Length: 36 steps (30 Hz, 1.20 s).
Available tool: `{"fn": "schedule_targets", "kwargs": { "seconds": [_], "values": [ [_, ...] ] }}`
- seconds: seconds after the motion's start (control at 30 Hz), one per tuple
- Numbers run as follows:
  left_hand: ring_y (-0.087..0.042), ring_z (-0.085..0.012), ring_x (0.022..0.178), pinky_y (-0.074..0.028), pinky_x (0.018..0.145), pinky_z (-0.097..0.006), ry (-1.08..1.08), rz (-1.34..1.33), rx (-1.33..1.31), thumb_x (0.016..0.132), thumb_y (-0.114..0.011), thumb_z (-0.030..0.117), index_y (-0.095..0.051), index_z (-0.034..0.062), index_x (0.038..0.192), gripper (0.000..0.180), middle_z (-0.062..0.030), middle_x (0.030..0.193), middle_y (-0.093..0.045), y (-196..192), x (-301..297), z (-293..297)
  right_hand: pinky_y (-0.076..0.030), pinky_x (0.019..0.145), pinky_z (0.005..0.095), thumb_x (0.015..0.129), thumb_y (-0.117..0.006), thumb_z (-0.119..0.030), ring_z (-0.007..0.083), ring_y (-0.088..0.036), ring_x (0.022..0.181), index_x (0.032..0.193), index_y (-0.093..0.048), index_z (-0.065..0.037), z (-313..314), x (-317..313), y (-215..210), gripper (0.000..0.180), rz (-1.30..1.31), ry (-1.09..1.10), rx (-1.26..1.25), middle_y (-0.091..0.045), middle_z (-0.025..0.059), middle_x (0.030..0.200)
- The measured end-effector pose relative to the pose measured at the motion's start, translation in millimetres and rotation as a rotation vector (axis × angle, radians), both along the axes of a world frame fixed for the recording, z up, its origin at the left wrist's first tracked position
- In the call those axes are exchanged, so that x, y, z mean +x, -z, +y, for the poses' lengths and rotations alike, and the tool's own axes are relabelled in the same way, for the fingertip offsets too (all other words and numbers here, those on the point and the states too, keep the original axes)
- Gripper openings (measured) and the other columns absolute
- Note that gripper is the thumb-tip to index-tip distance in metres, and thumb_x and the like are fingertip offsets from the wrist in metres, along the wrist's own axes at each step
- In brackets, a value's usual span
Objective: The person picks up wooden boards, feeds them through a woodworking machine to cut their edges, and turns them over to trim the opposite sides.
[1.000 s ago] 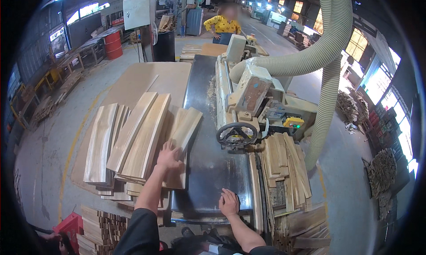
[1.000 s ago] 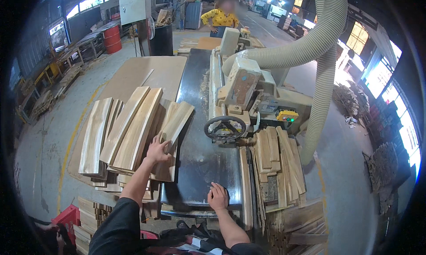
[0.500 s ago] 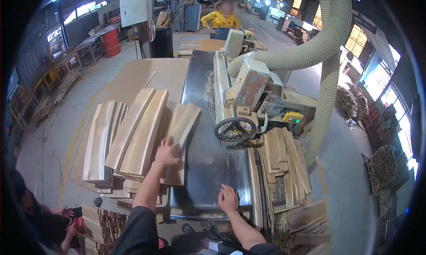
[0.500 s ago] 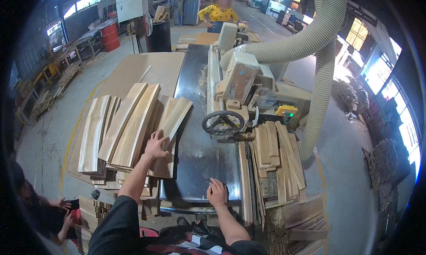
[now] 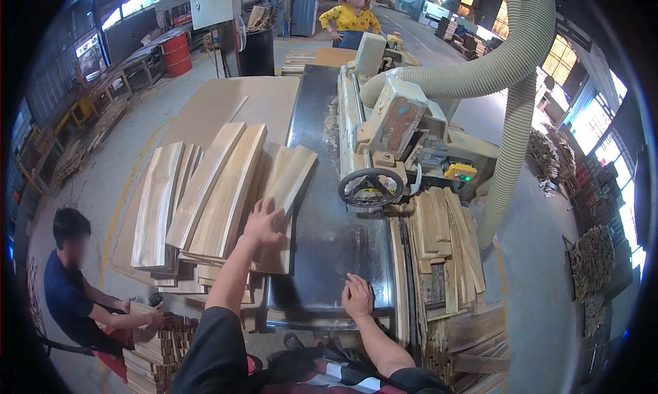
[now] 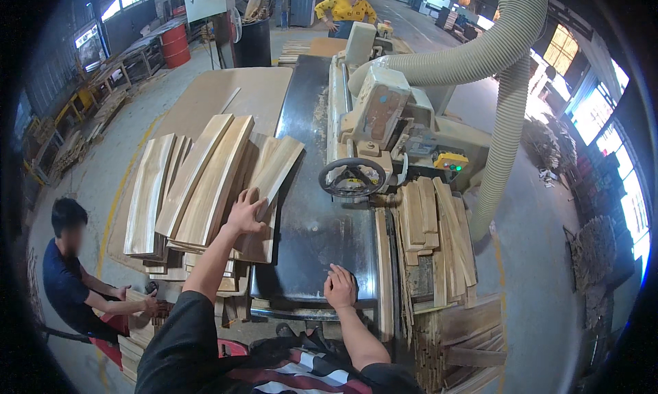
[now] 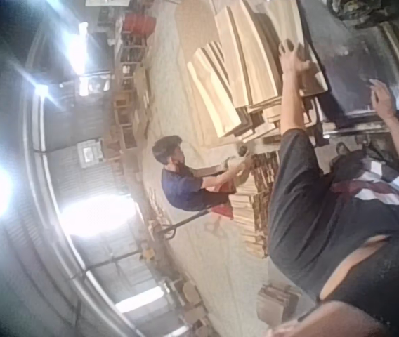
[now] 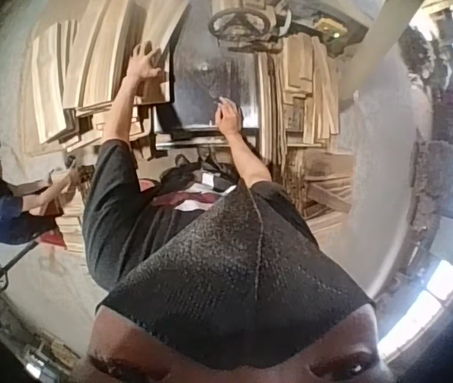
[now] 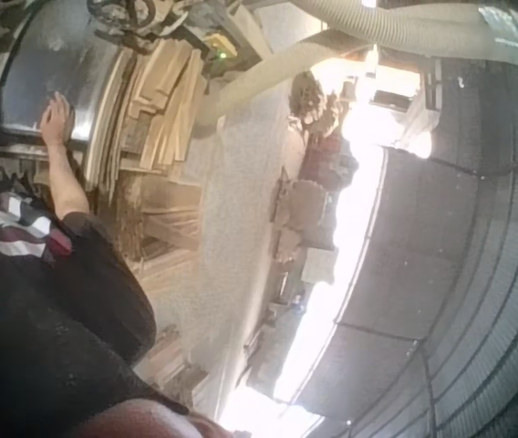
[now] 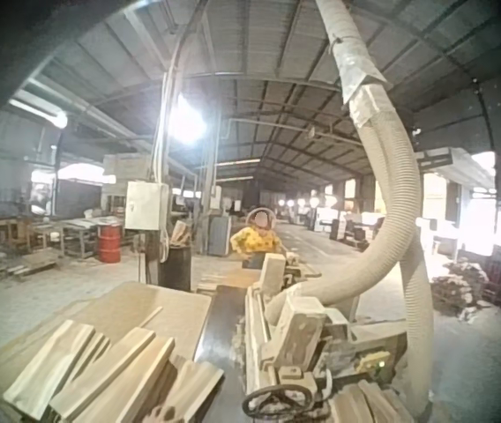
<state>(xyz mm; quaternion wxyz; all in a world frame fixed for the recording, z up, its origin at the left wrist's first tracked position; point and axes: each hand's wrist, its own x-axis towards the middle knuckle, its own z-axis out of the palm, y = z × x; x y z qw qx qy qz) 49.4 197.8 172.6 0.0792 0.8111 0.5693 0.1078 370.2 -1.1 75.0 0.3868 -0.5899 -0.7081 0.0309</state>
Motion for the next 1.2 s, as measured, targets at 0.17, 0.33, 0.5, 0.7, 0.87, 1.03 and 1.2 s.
{"fn": "schedule_targets", "kwargs": {
  "seconds": [0.17,0.33,0.5,0.7,0.87,1.03,1.2],
  "values": [
    [-0.027,-0.0426,0.143,-0.037,0.109,-0.057,-0.001,-0.012,0.008,0.057,-0.079,0.037,-0.058,0.0217,0.135,0.083,-0.0174,0.154,-0.033,-2.7,4.3,-2.7,-0.048,0.095,0.0438,0.082,-0.063,-0.009,0.0311,-0.060,0.113,0.094,-0.068,-0.003,-0.5,1.0,0.7,0.014,0.003,0.007,-0.008,-0.067,0.0105,0.120],
    [-0.030,-0.0391,0.142,-0.037,0.109,-0.056,-0.082,0.049,0.039,0.057,-0.080,0.041,-0.060,0.0232,0.133,0.081,-0.0146,0.154,-0.034,-2.7,10.9,-4.0,-0.048,0.095,0.0438,0.081,-0.063,-0.008,0.0310,-0.061,0.113,0.094,-0.068,-0.003,1.3,0.3,0.4,0.014,0.005,0.009,0.000,-0.067,0.0109,0.120],
    [-0.029,-0.0395,0.143,-0.037,0.109,-0.057,-0.060,0.035,0.023,0.057,-0.079,0.040,-0.059,0.0250,0.134,0.081,-0.0143,0.155,-0.032,1.2,6.5,0.6,-0.047,0.094,0.0434,0.081,-0.063,-0.008,0.0301,-0.061,0.113,0.093,-0.068,-0.003,1.0,0.6,0.4,0.014,0.005,0.010,0.000,-0.067,0.0102,0.120],
    [-0.027,-0.0460,0.142,-0.036,0.110,-0.059,0.059,0.094,-0.030,0.058,-0.076,0.043,-0.057,0.0290,0.138,0.084,-0.0157,0.156,-0.030,-0.4,-0.5,1.8,-0.047,0.094,0.0439,0.081,-0.063,-0.008,0.0298,-0.061,0.113,0.093,-0.068,-0.004,-2.6,3.3,-1.0,0.013,0.028,0.015,-0.009,-0.067,0.0099,0.120],
    [-0.023,-0.0485,0.143,-0.033,0.111,-0.061,0.068,0.098,-0.017,0.059,-0.079,0.042,-0.055,0.0300,0.139,0.084,-0.0154,0.156,-0.031,-2.2,0.9,-3.4,-0.048,0.094,0.0434,0.081,-0.063,-0.007,0.0311,-0.062,0.112,0.091,-0.067,-0.003,-2.5,3.6,-4.0,0.012,0.024,0.010,-0.002,-0.068,0.0104,0.118],
    [-0.027,-0.0464,0.142,-0.035,0.109,-0.062,0.013,0.076,-0.015,0.058,-0.076,0.041,-0.057,0.0301,0.137,0.082,-0.0154,0.156,-0.032,2.7,0.4,-0.1,-0.049,0.095,0.0429,0.082,-0.063,-0.007,0.0324,-0.061,0.112,0.093,-0.068,-0.003,1.3,1.0,0.5,0.013,0.012,0.000,0.016,-0.068,0.0113,0.117],
    [-0.028,-0.0502,0.140,-0.038,0.105,-0.065,0.064,0.028,0.045,0.057,-0.074,0.040,-0.059,0.0285,0.135,0.081,-0.0171,0.154,-0.035,-0.3,6.7,5.0,-0.047,0.095,0.0464,0.085,-0.061,-0.008,0.0331,-0.060,0.114,0.096,-0.068,-0.003,1.8,4.9,0.3,0.014,-0.023,0.024,0.013,-0.066,0.0107,0.122]
  ]
}}
